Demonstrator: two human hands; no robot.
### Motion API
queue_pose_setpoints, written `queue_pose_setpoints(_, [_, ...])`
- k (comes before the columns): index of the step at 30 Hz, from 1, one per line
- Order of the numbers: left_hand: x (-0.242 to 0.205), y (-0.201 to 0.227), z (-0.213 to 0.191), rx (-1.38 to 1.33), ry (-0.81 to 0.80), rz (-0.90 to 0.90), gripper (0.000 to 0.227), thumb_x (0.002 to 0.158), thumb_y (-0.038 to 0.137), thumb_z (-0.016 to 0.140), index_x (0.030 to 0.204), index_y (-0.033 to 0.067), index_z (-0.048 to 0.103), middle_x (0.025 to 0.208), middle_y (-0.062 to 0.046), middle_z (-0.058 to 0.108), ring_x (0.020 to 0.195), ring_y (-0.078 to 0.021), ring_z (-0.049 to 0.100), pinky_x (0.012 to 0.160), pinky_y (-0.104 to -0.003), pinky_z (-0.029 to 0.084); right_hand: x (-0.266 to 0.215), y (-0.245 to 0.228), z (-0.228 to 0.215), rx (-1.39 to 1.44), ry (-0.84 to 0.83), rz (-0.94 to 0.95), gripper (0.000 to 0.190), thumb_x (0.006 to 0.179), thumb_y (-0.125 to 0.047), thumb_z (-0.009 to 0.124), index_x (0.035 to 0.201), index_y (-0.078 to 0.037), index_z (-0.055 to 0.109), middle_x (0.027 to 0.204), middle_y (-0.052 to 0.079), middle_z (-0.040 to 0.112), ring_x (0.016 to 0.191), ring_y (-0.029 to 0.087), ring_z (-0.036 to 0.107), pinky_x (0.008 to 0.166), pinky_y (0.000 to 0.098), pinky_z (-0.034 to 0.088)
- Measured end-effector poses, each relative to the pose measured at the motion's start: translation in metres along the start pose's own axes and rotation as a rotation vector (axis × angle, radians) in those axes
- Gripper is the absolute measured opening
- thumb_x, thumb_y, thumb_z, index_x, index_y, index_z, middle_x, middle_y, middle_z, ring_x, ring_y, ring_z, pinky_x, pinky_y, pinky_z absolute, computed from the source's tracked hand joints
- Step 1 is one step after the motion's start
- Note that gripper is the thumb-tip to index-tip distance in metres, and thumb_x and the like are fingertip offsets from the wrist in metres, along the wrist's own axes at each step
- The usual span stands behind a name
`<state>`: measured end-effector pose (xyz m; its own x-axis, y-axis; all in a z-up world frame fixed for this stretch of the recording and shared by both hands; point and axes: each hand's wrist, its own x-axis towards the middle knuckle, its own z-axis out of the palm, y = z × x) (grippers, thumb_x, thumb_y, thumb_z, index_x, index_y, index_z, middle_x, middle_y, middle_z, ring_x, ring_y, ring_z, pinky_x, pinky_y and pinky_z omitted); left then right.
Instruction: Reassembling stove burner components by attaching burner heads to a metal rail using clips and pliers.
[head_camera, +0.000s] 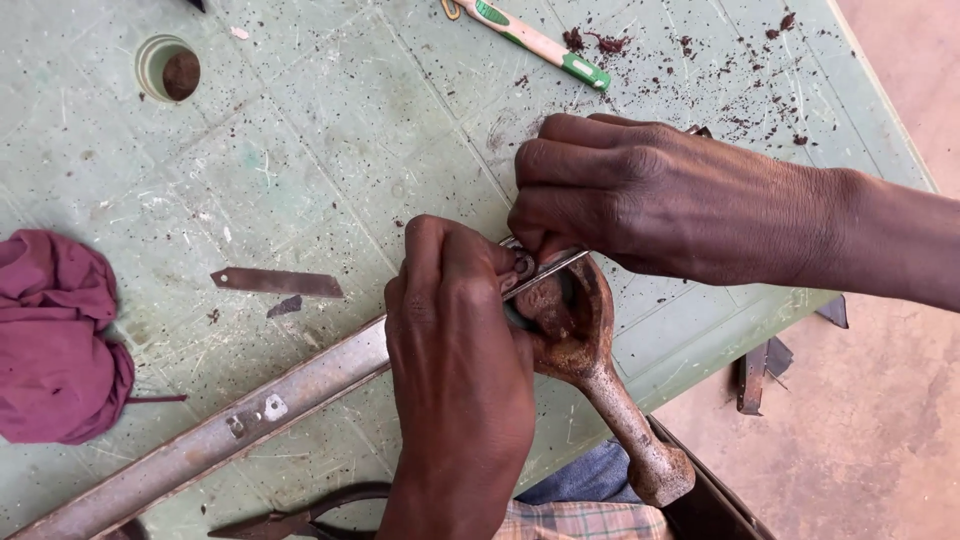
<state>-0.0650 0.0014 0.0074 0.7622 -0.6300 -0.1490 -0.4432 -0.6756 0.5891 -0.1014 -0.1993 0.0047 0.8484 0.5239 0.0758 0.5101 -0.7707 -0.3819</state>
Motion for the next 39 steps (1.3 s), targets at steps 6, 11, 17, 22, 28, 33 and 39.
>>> queue_pose_setpoints(6, [-0.001, 0.001, 0.007, 0.043, 0.065, 0.049, 0.054, 0.046, -0.011, 0.077, 0.093, 0.0106, 0.062, 0.103, -0.008, 0.056, 0.088, -0.0371, 0.061, 0.079, -0.047, 0.046, -0.007, -0.013, 0.010, 0.021, 0.193, 0.058, 0.029, 0.110, -0.024, 0.037, 0.105, -0.006, 0.060, 0.094, 0.009, 0.052, 0.082, 0.031, 0.052, 0.071, 0.0425, 0.045])
queue_pose_setpoints(11, [-0.004, 0.003, 0.008, 0.114, 0.111, 0.088, 0.039, 0.060, -0.014, 0.069, 0.089, 0.0084, 0.059, 0.102, -0.012, 0.055, 0.084, -0.0413, 0.060, 0.078, -0.049, 0.047, -0.011, -0.024, 0.021, 0.205, 0.300, 0.204, 0.034, 0.108, -0.030, 0.037, 0.100, -0.010, 0.064, 0.092, 0.007, 0.050, 0.082, 0.029, 0.049, 0.071, 0.0395, 0.041])
queue_pose_setpoints(17, [-0.005, -0.001, 0.005, 0.020, 0.078, 0.106, 0.057, 0.046, -0.016, 0.079, 0.095, 0.0077, 0.063, 0.104, -0.007, 0.054, 0.092, -0.0341, 0.059, 0.081, -0.046, 0.045, -0.017, -0.043, 0.035, 0.147, 0.582, 0.280, 0.018, 0.105, -0.011, 0.060, 0.105, 0.000, 0.076, 0.096, 0.015, 0.066, 0.084, 0.029, 0.060, 0.069, 0.0388, 0.047])
queue_pose_setpoints(22, [-0.008, -0.002, 0.009, 0.047, 0.158, 0.108, 0.056, 0.043, -0.017, 0.076, 0.091, 0.0092, 0.065, 0.100, -0.005, 0.055, 0.094, -0.0314, 0.060, 0.083, -0.046, 0.045, -0.023, -0.061, 0.036, 0.182, 0.609, 0.427, 0.027, 0.093, 0.018, 0.064, 0.108, 0.000, 0.078, 0.100, 0.009, 0.079, 0.089, 0.024, 0.073, 0.073, 0.0334, 0.057])
queue_pose_setpoints(28, [-0.006, -0.003, 0.014, 0.098, 0.214, 0.105, 0.047, 0.054, -0.018, 0.070, 0.089, 0.0134, 0.063, 0.101, -0.006, 0.054, 0.087, -0.0328, 0.059, 0.077, -0.047, 0.046, -0.018, -0.064, 0.030, 0.230, 0.614, 0.384, 0.017, 0.099, 0.014, 0.063, 0.103, 0.001, 0.073, 0.096, 0.010, 0.076, 0.087, 0.025, 0.072, 0.074, 0.0337, 0.056])
queue_pose_setpoints(33, [-0.007, 0.000, 0.015, 0.127, 0.254, 0.118, 0.040, 0.065, -0.019, 0.066, 0.088, 0.0131, 0.061, 0.098, -0.007, 0.053, 0.086, -0.0322, 0.057, 0.072, -0.046, 0.044, -0.017, -0.064, 0.033, 0.182, 0.572, 0.325, 0.015, 0.104, 0.006, 0.055, 0.103, 0.003, 0.070, 0.104, 0.014, 0.077, 0.092, 0.031, 0.074, 0.076, 0.0368, 0.059])
queue_pose_setpoints(39, [-0.007, 0.000, 0.018, 0.124, 0.278, 0.173, 0.041, 0.065, -0.022, 0.066, 0.090, 0.0106, 0.060, 0.099, -0.008, 0.053, 0.088, -0.0311, 0.056, 0.076, -0.043, 0.044, -0.016, -0.063, 0.032, 0.331, 0.599, 0.484, 0.028, 0.087, 0.019, 0.067, 0.077, -0.008, 0.066, 0.091, 0.008, 0.078, 0.090, 0.019, 0.076, 0.073, 0.0273, 0.057])
